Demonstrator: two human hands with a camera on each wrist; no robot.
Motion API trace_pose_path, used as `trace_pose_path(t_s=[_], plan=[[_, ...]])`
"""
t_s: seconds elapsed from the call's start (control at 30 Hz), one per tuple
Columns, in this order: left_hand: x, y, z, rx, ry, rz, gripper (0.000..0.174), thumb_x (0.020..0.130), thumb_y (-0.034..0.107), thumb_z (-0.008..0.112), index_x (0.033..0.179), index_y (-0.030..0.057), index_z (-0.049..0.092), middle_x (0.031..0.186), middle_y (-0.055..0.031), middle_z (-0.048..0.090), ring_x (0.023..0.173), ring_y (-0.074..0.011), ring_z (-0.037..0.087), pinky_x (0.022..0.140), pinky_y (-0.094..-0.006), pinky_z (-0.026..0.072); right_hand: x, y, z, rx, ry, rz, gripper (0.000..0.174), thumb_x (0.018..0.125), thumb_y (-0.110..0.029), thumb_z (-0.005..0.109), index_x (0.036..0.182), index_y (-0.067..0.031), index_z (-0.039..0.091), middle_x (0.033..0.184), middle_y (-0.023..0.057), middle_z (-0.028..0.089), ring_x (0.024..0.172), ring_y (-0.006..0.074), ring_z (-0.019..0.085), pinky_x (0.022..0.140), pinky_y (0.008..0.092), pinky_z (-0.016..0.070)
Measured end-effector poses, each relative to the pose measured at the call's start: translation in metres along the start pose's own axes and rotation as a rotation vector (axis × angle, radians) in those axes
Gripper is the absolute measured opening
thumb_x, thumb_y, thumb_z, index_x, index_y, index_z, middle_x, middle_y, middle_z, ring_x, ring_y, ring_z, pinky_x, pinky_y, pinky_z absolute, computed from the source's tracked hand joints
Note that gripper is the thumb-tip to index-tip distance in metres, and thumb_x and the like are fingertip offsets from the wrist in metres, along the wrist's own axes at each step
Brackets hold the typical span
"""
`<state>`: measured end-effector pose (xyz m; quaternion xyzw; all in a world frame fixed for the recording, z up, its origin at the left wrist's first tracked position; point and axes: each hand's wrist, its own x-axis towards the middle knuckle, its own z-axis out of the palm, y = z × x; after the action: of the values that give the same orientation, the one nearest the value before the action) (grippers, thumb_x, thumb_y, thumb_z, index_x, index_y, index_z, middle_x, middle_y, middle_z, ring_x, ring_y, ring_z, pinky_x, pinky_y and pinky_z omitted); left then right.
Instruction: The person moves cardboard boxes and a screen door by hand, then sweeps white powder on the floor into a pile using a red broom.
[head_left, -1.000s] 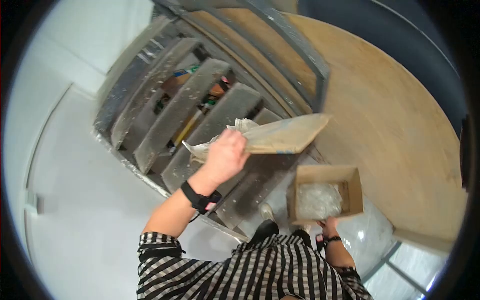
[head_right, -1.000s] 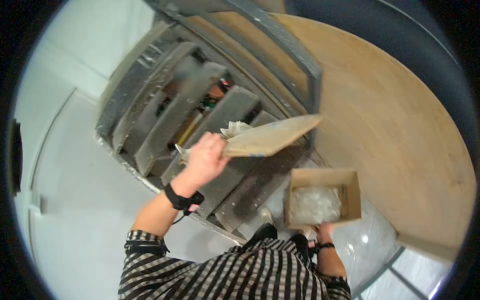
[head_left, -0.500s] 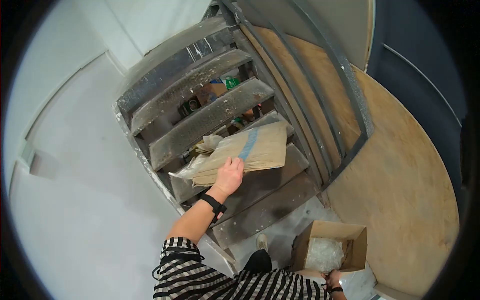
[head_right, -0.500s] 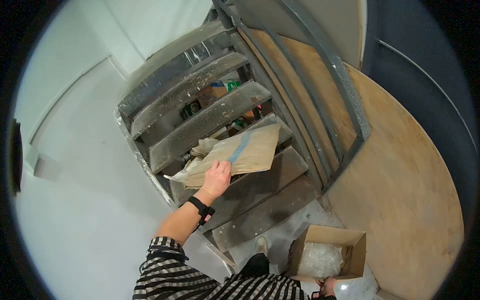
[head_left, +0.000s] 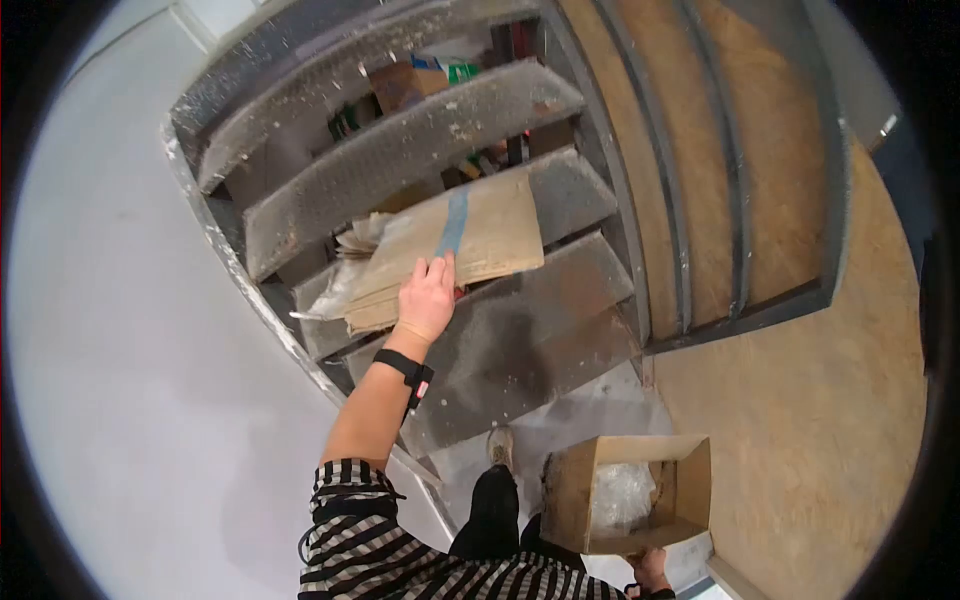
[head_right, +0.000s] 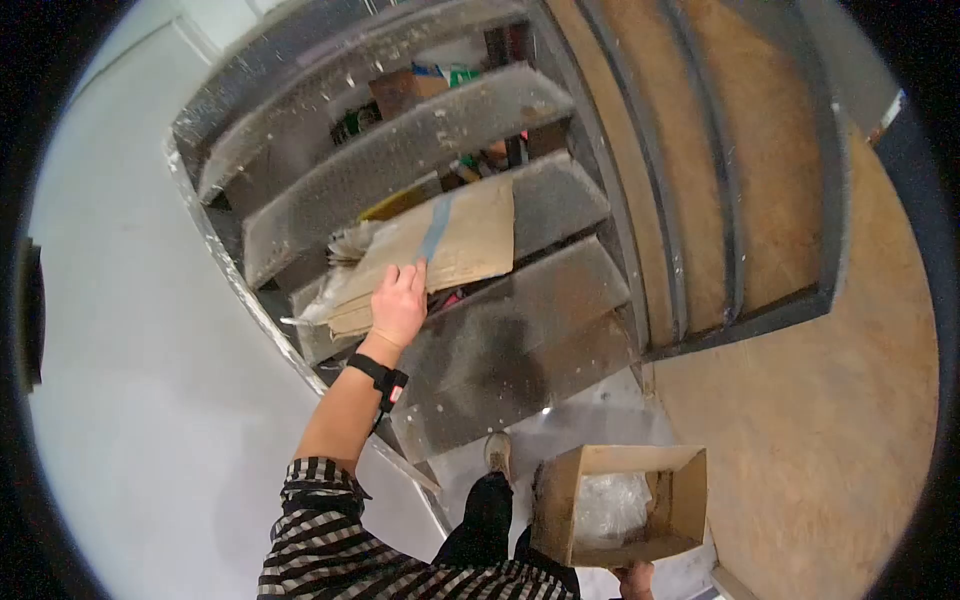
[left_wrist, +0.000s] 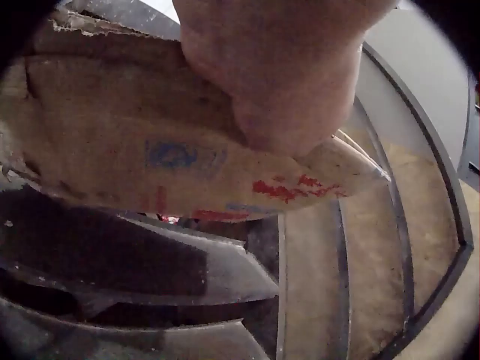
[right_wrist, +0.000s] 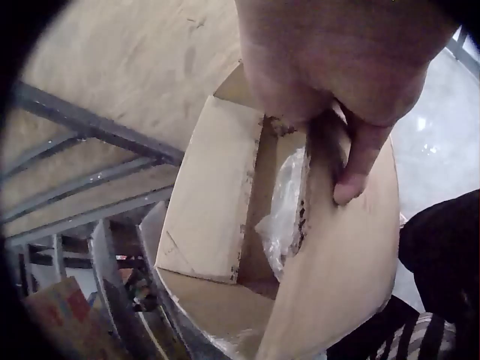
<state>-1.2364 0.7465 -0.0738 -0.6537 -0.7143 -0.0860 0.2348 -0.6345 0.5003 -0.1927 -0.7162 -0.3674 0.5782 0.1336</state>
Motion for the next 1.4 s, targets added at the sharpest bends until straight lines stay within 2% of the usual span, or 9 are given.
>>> trace_pose_path(t_s=[0.07,0.2,0.27,0.4,0.6,0.77,1.0,1.07,1.4], plan=[[0.002,0.005,0.018,-0.021,-0.071,-0.002,0.041,0.069,0.012,0.053,0.109,0.0018,0.054,0.081,-0.004,0.049,0.077,-0.0199,0.051,0.056,-0.0308,0.0496,-0.007,-0.025,0.008,-0.665,0.029,-0.357,0.035,0.06,-0.01,0.077,0.091,-0.0052,0.063,0.087,0.0111,0.065,0.08,0.0245,0.063,0.069,0.0337,0.0508],[0.003,0.039,0.067,-0.103,-0.131,0.094,0.04,0.07,0.012,0.053,0.107,-0.0017,0.054,0.081,-0.0045,0.048,0.078,-0.0191,0.051,0.056,-0.0304,0.0496,-0.003,-0.04,0.032,0.493,0.029,0.286,0.028,0.064,-0.007,0.074,0.089,-0.002,0.062,0.086,0.0121,0.065,0.08,0.0234,0.063,0.069,0.0332,0.0507],[-0.002,0.058,0.097,-0.1,-0.219,0.146,0.04,0.07,0.012,0.053,0.107,-0.0031,0.053,0.081,-0.005,0.048,0.079,-0.0197,0.05,0.056,-0.0305,0.0496,-0.005,-0.066,0.045,-0.311,0.022,-0.026,0.027,0.066,-0.005,0.073,0.089,0.0008,0.061,0.085,0.0116,0.065,0.079,0.0219,0.063,0.07,0.0326,0.051],[-0.027,0.085,0.134,-0.139,-0.316,0.228,0.044,0.072,0.013,0.052,0.111,-0.0059,0.051,0.084,-0.0075,0.047,0.082,-0.0222,0.05,0.058,-0.0311,0.0499,0.021,-0.009,0.043,0.301,0.129,0.227,0.03,0.065,-0.001,0.073,0.091,0.0032,0.059,0.087,0.0106,0.064,0.079,0.0206,0.063,0.071,0.0322,0.051],[-0.02,0.105,0.176,-0.146,-0.371,0.194,0.052,0.07,0.011,0.053,0.118,-0.0096,0.045,0.084,-0.009,0.046,0.079,-0.0207,0.051,0.054,-0.03,0.0502,0.025,-0.002,0.053,-0.507,-0.026,0.035,0.028,0.081,-0.017,0.056,0.102,0.002,0.054,0.104,0.0134,0.058,0.094,0.0247,0.058,0.077,0.0381,0.0495],[-0.005,0.116,0.198,-0.144,-0.372,0.213,0.048,0.07,0.01,0.054,0.112,-0.0124,0.048,0.092,-0.0131,0.05,0.08,-0.022,0.053,0.055,-0.0309,0.0508,0.033,-0.053,0.092,0.818,0.261,0.435,0.027,0.077,-0.017,0.06,0.095,0.0021,0.059,0.096,0.0152,0.062,0.087,0.0286,0.061,0.07,0.0413,0.0514],[0.022,0.122,0.18,-0.083,-0.427,0.293,0.043,0.068,0.008,0.056,0.104,-0.0155,0.053,0.108,-0.0226,0.05,0.076,-0.0238,0.052,0.053,-0.028,0.0502,0.046,-0.02,0.092,-0.048,-0.047,0.175,0.029,0.083,-0.015,0.046,0.105,0.0025,0.052,0.1,0.0143,0.058,0.087,0.0283,0.06,0.071,0.0392,0.0519],[0.032,0.119,0.168,-0.024,-0.434,0.333,0.044,0.068,0.008,0.055,0.104,-0.0157,0.053,0.107,-0.0218,0.051,0.075,-0.0231,0.052,0.052,-0.0278,0.0495,0.055,-0.045,0.107,0.716,0.153,0.484,0.028,0.083,-0.015,0.045,0.103,0.0027,0.053,0.097,0.0149,0.059,0.083,0.0283,0.061,0.068,0.0379,0.0531],[-0.011,0.056,0.195,-0.105,-0.333,0.274,0.05,0.071,0.01,0.051,0.115,-0.0116,0.043,0.083,-0.0108,0.049,0.074,-0.0215,0.054,0.052,-0.0287,0.05,0.057,-0.054,0.108,0.749,0.173,0.51,0.025,0.082,-0.016,0.048,0.098,0.0029,0.055,0.099,0.0143,0.059,0.088,0.0277,0.06,0.07,0.0379,0.0524]])
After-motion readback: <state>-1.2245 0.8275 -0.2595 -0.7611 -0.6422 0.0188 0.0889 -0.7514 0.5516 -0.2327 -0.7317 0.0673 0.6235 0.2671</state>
